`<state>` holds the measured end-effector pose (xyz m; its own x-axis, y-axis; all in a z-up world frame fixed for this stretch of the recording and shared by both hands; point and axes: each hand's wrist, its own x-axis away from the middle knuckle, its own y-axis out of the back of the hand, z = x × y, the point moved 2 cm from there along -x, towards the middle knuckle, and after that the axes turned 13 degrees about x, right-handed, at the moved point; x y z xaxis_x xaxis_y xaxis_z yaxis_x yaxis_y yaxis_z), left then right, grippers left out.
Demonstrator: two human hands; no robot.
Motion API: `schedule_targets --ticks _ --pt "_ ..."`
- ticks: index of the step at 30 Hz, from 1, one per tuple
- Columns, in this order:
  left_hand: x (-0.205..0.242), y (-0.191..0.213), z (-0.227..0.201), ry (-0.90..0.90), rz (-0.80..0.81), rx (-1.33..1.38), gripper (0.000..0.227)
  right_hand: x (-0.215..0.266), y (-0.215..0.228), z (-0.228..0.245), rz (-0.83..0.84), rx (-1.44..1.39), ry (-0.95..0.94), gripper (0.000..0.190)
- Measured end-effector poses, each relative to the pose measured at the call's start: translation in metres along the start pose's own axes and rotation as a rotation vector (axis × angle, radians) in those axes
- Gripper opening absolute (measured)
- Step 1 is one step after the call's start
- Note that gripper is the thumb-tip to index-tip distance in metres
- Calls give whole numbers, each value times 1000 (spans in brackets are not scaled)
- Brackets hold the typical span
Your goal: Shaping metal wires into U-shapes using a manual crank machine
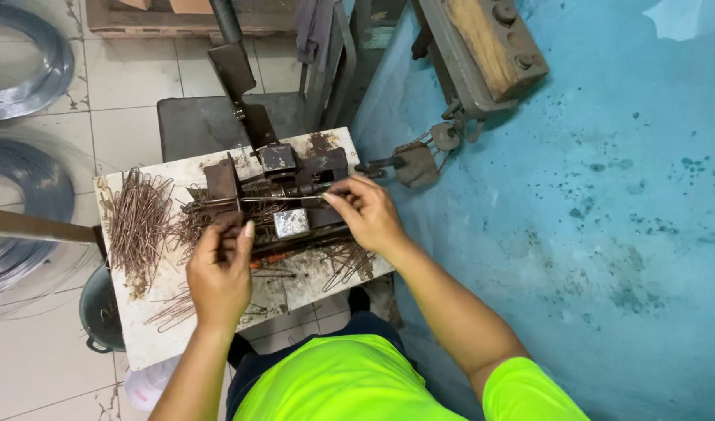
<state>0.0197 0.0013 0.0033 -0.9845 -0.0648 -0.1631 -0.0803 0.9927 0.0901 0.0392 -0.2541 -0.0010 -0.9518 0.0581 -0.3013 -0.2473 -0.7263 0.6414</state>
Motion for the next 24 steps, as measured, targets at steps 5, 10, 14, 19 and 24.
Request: schedule_targets --ticks 5,10,14,19,24 --pt "-15 14 16 -285 61 -296 37 -37 -25 16 -10 152 233 8" --pt "-19 14 10 -259 207 -502 52 -46 -49 18 115 147 242 9" --pt "-27 8 8 -75 394 -833 63 -51 -60 14 127 105 260 7" --pt "-29 4 13 -122 445 -970 65 -46 -61 17 120 80 255 8" --pt "-41 -1 19 -132 477 -949 56 -34 -66 23 102 176 279 5"
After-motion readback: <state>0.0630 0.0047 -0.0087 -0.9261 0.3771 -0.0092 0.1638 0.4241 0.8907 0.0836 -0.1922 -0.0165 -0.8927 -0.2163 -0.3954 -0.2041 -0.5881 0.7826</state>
